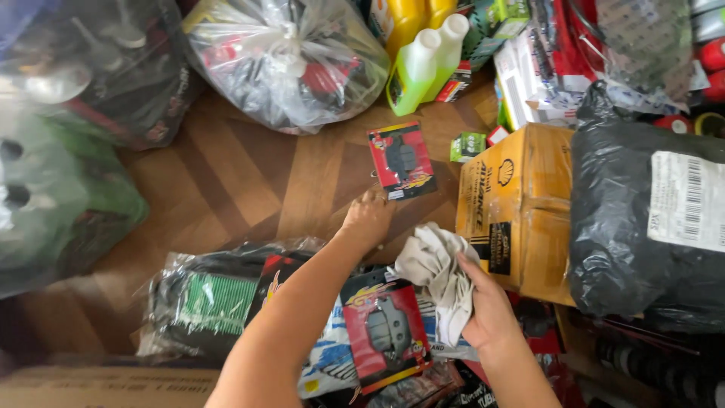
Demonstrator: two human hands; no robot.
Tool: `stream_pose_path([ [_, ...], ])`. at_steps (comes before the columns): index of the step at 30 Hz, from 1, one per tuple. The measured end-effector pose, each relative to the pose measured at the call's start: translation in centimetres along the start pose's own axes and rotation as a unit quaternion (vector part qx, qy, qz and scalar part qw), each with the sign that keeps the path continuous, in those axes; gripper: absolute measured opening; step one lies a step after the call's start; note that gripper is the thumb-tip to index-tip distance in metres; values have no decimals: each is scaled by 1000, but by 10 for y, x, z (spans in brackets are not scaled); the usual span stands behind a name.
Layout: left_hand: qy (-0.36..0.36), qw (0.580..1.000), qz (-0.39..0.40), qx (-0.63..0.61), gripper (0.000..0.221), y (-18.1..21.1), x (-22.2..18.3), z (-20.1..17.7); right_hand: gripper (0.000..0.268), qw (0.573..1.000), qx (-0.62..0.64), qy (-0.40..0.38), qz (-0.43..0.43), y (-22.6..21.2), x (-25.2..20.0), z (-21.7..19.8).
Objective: The person is cleaning and inspecting various motorcycle parts and products, such as brake pads and air filters, using a cloth.
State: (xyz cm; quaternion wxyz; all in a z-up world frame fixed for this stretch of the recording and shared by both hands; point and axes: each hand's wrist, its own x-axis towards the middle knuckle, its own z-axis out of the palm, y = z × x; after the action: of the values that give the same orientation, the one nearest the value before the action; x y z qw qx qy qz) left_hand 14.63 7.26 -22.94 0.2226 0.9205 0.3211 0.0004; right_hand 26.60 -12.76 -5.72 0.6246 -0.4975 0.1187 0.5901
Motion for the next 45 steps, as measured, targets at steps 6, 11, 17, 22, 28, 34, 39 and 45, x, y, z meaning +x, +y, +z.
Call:
stream_pose_path([
  [6, -13, 985, 88, 145, 68, 13, -2, -7, 37, 1000, 7, 11, -15, -11, -4, -28],
  [11, -61, 972, 120, 192, 61, 2, -26, 53, 35, 999, 37, 15, -26, -11, 2, -45],
  [17, -160, 986, 28, 22, 49, -11, -6, 32, 34, 999, -6, 46, -13, -7, -1, -45],
  [22, -39, 993, -43, 99, 113, 0, -3, -61, 37, 998, -12, 60, 12, -5, -6, -28],
  [28, -112, 975, -192, 20, 131, 0, 1, -54, 38, 999, -8, 38, -10, -4, 5, -49],
  [34, -81, 950, -228, -196, 77, -41, 11, -29, 38, 998, -20, 41, -43, -1, 13, -46],
  [39, 69, 959, -117, -251, 29, 10, -17, -100, 38, 975, -50, 108, -186, 2, 12, -13],
  [45, 56, 899, -134, -412, 26, 84, -81, -170, 38, 886, -133, 37, -443, 20, 0, 36],
])
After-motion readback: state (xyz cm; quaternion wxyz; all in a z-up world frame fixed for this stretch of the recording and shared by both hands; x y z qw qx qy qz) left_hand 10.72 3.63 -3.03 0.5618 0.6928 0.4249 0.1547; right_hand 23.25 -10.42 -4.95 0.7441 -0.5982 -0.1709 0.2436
